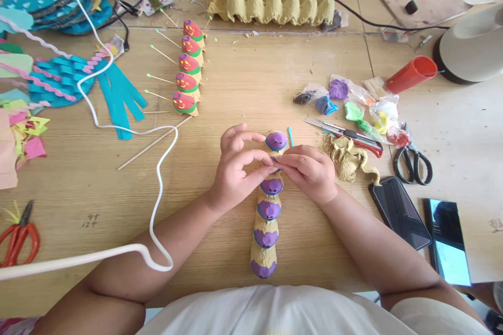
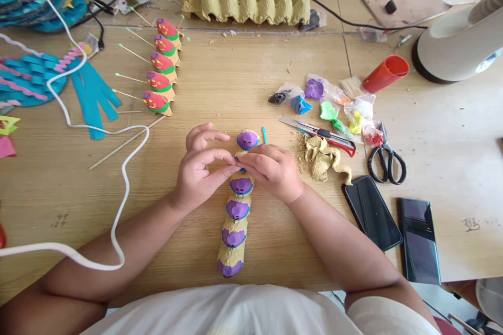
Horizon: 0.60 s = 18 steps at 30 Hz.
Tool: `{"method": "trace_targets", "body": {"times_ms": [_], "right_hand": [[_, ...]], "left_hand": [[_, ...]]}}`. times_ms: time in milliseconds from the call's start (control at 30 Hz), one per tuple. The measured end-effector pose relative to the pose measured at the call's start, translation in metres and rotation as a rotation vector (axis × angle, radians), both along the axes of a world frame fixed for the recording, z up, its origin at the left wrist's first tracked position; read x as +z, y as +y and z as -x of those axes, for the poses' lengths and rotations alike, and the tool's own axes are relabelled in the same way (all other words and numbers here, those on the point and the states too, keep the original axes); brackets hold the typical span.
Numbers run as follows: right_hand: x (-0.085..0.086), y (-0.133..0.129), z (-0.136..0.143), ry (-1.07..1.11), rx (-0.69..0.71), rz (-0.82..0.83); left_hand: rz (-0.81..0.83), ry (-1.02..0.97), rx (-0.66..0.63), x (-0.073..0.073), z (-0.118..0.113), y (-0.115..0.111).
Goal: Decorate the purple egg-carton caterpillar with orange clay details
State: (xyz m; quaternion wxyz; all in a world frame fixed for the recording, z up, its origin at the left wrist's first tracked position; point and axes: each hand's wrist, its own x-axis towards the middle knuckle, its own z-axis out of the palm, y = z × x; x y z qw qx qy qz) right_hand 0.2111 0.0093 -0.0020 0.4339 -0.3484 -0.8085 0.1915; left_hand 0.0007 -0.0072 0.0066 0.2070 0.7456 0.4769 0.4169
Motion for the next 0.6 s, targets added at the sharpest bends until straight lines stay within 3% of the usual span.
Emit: {"method": "trace_targets", "body": {"times_ms": [267, 400, 467, 600], "right_hand": [[0.006, 0.002, 0.001, 0.149, 0.127, 0.048], [0.011, 0.003, 0.003, 0.253, 0.183, 0.113], [0.013, 0.004, 0.004, 0.312, 0.174, 0.174], [0.012, 0.004, 0.003, 0.380, 0.118, 0.309]], "left_hand": [[0.119, -0.118, -0.174, 0.001, 0.000, 0.000], [0.211, -0.274, -0.253, -0.003, 0.002, 0.002], [0.298, -0.414, -0.240, -0.007, 0.003, 0.004], [0.365, -0.616, -0.096, -0.015, 0.003, 0.007]]}}
